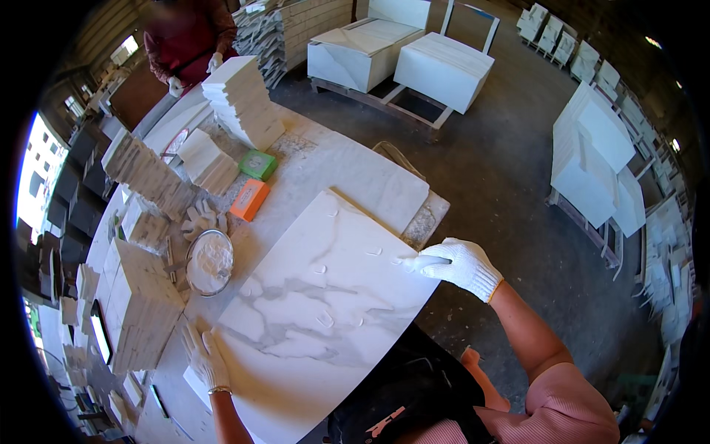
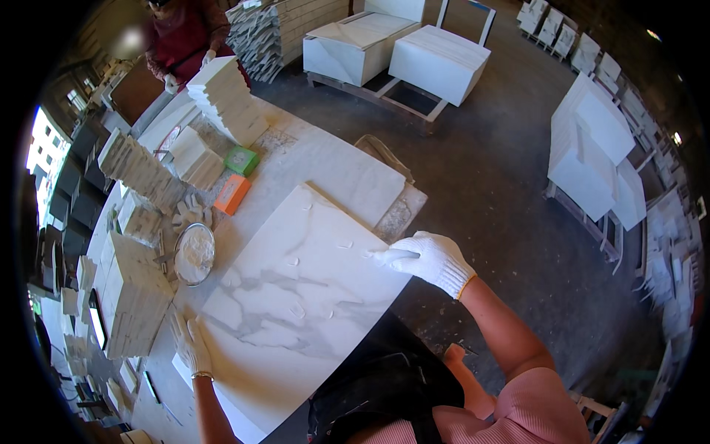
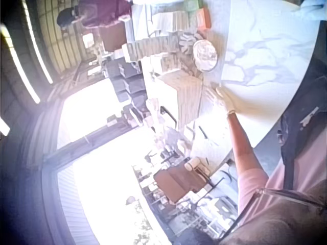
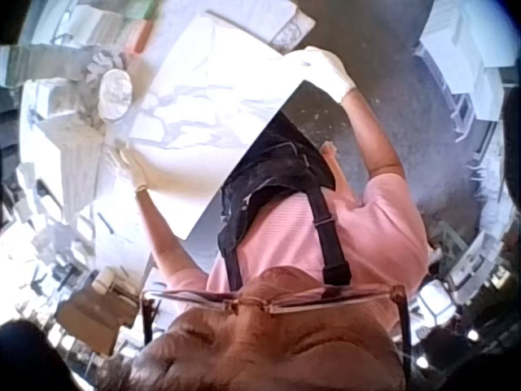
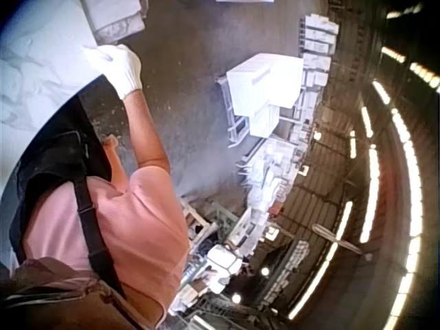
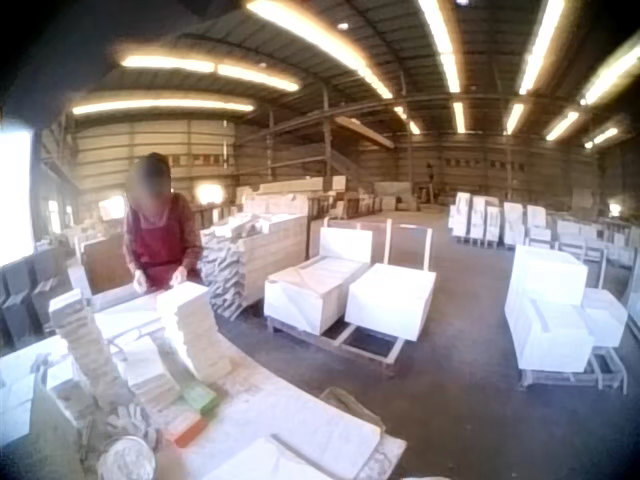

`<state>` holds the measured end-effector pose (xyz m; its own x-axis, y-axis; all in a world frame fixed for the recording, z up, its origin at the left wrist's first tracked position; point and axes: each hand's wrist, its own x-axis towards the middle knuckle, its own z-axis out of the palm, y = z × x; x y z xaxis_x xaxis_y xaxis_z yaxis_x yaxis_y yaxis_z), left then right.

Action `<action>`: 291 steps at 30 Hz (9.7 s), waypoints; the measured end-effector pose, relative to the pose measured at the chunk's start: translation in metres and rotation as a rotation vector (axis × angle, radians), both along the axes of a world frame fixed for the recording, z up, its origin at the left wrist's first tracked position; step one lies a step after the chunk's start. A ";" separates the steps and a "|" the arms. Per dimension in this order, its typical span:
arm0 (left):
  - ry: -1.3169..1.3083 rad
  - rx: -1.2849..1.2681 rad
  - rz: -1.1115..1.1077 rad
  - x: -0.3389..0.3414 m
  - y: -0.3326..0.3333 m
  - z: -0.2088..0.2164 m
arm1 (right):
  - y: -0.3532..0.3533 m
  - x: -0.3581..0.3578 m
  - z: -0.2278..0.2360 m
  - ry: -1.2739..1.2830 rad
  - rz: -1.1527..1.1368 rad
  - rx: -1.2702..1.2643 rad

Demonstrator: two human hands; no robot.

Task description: The person uses a small metal spatula to scoop white paste from a bowl and applies it to small defects on a large marble-patterned tile. They smooth the paste into the surface and occasionally wipe the tile with a cloth. A coworker stacks similar tiles in the background.

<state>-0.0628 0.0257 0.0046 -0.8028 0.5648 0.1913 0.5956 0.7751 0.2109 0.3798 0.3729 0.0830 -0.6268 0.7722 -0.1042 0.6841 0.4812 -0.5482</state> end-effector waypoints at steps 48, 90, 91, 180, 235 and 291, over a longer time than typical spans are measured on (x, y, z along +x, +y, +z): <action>0.023 0.000 0.010 0.001 -0.001 0.001 | 0.022 -0.043 -0.004 0.074 0.131 0.022; 0.005 -0.001 0.014 0.004 0.002 0.005 | 0.025 -0.054 -0.007 0.061 0.153 0.053; -0.011 0.009 0.018 0.005 0.002 0.007 | 0.025 -0.054 -0.007 0.063 0.155 0.053; 0.111 0.002 0.032 -0.011 -0.008 -0.019 | -0.070 -0.042 -0.006 0.090 0.293 -0.127; 0.053 0.011 0.072 -0.006 -0.010 -0.013 | -0.041 -0.105 -0.010 0.456 0.320 -0.122; 0.012 0.054 0.072 0.001 0.003 0.005 | -0.070 -0.367 -0.010 0.046 0.751 0.527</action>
<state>-0.0614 0.0283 0.0097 -0.8385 0.4940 0.2299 0.5412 0.8038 0.2468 0.0128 0.3025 0.0727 -0.9778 0.1013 0.1832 0.0740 0.9859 -0.1503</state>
